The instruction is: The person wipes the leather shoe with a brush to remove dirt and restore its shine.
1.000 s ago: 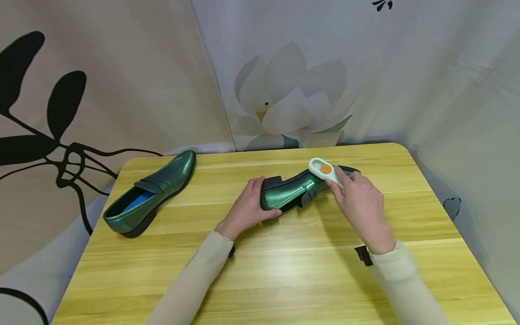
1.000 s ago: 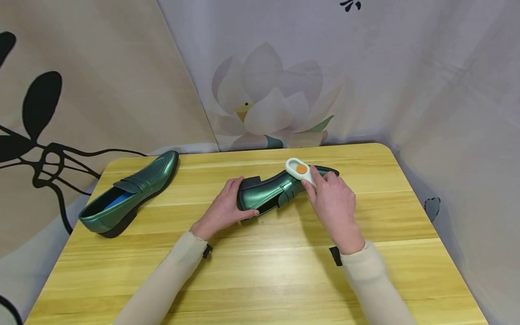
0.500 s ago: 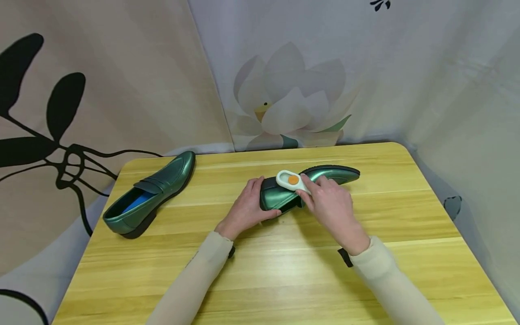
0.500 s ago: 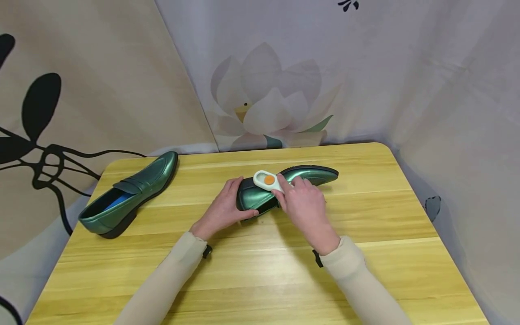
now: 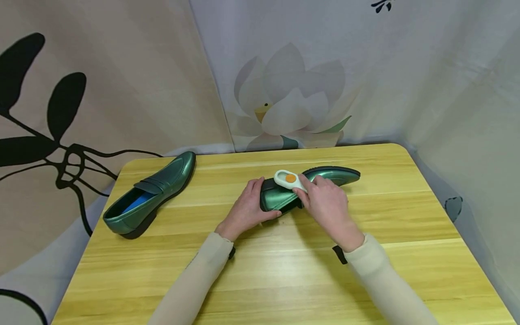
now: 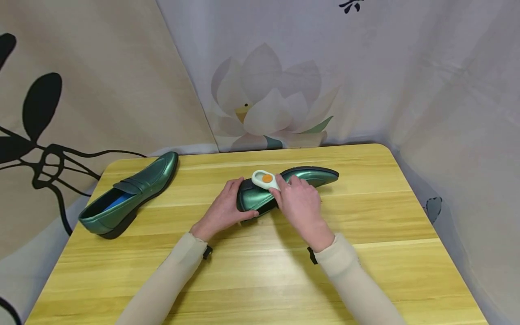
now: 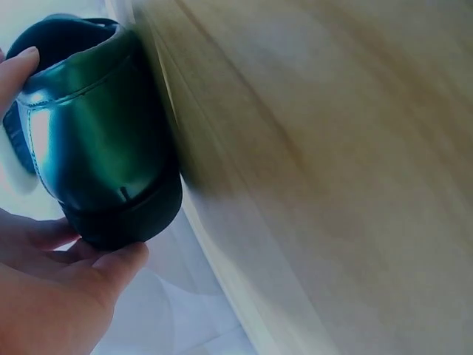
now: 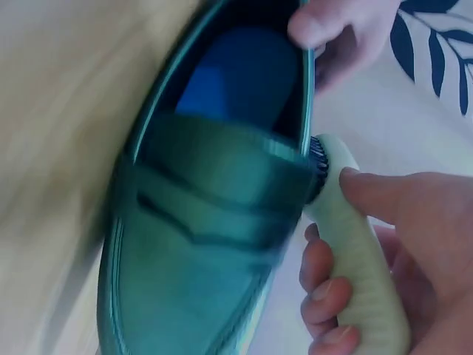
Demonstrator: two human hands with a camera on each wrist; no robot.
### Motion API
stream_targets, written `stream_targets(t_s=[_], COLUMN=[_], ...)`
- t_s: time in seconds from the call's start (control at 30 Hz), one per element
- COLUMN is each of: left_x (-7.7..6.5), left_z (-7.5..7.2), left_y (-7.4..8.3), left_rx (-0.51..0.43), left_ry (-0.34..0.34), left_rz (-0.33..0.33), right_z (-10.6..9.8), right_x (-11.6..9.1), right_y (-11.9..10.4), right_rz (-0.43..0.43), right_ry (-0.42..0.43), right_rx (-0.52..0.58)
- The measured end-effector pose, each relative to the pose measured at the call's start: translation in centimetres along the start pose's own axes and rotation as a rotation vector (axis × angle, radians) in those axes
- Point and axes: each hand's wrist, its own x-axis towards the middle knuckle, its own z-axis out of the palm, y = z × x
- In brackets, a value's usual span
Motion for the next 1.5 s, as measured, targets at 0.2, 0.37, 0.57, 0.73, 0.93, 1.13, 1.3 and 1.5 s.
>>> stream_targets(t_s=[0.2,0.37,0.57,0.73,0.93,1.13,1.3,1.5], left_x=[0.1,0.0,0.0,0.1,0.1,0.1,0.1,0.1], left_z=[0.0,0.0,0.1,0.1,0.1,0.0,-0.1,0.0], left_y=[0.0,-0.1,-0.3,-0.3,-0.2,-0.2,-0.1,-0.1], left_rx=[-0.001,-0.007,0.007,0.000,0.002,-0.006,-0.007,-0.015], left_ry=[-0.008,-0.012,-0.016,-0.017,-0.019,-0.023,-0.019,-0.019], left_rz=[-0.016,-0.028,-0.034,-0.035,-0.037,-0.036,-0.038,-0.037], right_z=[-1.3,-2.7,-3.7,-3.8,-4.0,-4.1,-3.8,-3.1], right_x=[0.0,-0.4,-1.4,-2.3,-3.4,-4.3,-4.2,-3.3], right_y=[2.6,4.8,7.1,8.4,9.6,10.7,10.1,8.3], right_rz=[0.112,0.238,0.326,0.340,0.373,0.414,0.381,0.331], right_ry=[-0.035,-0.075,-0.098,-0.061,-0.045,-0.052,0.001,0.051], right_rx=[0.015,0.076,0.111,0.132,0.142,0.133,0.118,0.106])
